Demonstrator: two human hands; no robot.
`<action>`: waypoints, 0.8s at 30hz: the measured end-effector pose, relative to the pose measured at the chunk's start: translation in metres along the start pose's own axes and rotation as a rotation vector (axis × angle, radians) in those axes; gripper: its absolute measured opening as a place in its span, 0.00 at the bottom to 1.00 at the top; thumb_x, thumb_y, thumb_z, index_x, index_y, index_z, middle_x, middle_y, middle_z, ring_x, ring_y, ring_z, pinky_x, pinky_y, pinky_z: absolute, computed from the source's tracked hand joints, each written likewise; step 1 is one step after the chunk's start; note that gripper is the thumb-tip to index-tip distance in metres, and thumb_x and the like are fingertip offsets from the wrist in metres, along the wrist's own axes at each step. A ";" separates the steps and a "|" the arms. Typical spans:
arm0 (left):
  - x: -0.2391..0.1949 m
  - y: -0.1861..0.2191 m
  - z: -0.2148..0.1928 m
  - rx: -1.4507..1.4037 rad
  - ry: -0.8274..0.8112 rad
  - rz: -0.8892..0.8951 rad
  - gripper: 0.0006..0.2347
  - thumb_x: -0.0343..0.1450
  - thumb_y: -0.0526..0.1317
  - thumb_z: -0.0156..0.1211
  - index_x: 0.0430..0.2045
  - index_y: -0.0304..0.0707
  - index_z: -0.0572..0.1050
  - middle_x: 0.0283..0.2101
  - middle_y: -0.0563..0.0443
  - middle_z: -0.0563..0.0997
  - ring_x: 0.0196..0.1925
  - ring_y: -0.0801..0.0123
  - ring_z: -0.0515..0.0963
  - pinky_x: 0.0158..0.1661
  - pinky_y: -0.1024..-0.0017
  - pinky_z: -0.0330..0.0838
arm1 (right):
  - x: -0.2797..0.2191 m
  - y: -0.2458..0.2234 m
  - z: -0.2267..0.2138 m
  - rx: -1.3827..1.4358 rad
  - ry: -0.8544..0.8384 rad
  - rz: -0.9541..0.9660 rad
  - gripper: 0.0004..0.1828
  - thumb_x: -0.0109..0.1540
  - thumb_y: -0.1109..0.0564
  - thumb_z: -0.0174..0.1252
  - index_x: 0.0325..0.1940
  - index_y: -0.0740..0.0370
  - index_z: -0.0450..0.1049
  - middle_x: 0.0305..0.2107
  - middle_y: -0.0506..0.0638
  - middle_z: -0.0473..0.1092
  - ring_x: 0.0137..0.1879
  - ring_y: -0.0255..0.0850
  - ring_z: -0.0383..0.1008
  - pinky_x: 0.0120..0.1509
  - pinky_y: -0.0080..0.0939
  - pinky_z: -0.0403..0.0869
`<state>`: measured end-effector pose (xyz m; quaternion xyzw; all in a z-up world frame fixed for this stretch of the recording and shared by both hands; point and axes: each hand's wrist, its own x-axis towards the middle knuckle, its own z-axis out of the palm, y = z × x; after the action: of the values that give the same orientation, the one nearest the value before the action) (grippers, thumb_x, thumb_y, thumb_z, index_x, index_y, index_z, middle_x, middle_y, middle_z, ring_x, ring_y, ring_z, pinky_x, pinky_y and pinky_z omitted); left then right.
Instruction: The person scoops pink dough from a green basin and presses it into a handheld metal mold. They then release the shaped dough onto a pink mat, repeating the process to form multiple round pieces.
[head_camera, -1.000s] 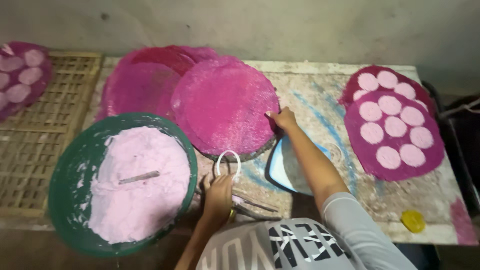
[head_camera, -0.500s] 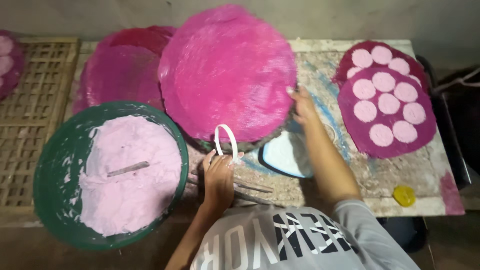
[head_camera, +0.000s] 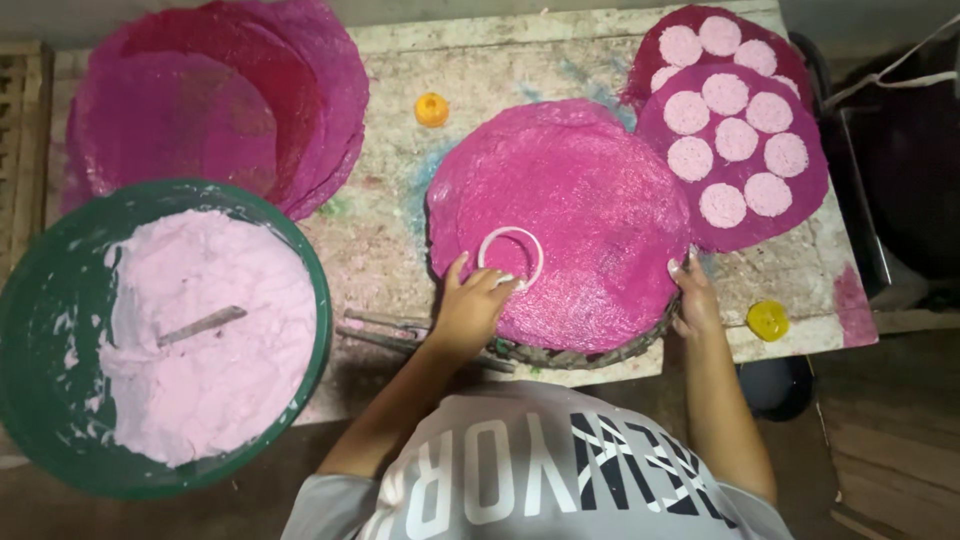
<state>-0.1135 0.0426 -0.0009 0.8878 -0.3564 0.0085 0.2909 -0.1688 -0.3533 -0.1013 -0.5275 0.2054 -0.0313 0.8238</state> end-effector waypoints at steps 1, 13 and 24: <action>-0.002 0.000 0.006 -0.008 0.027 0.022 0.15 0.68 0.37 0.60 0.50 0.42 0.77 0.52 0.48 0.79 0.59 0.59 0.75 0.67 0.40 0.47 | -0.003 0.001 0.000 -0.018 -0.018 -0.003 0.30 0.67 0.60 0.52 0.75 0.61 0.58 0.62 0.53 0.67 0.65 0.45 0.69 0.69 0.47 0.71; -0.009 -0.093 0.098 -0.749 0.379 -0.821 0.41 0.63 0.38 0.72 0.69 0.28 0.52 0.66 0.33 0.66 0.68 0.52 0.68 0.65 0.62 0.64 | -0.046 -0.026 0.151 -1.299 -0.299 -0.720 0.13 0.61 0.63 0.64 0.51 0.61 0.79 0.52 0.57 0.67 0.59 0.54 0.67 0.64 0.55 0.68; -0.081 -0.075 0.014 -0.032 0.605 -0.665 0.29 0.70 0.39 0.66 0.63 0.22 0.62 0.61 0.21 0.69 0.63 0.35 0.68 0.62 0.54 0.62 | -0.092 -0.021 0.224 -1.228 -0.863 -0.673 0.24 0.57 0.63 0.62 0.59 0.64 0.72 0.53 0.63 0.66 0.59 0.62 0.67 0.63 0.59 0.70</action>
<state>-0.1287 0.1288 -0.0690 0.9071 0.0495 0.1682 0.3827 -0.1660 -0.1465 0.0254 -0.8831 -0.3181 0.0466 0.3417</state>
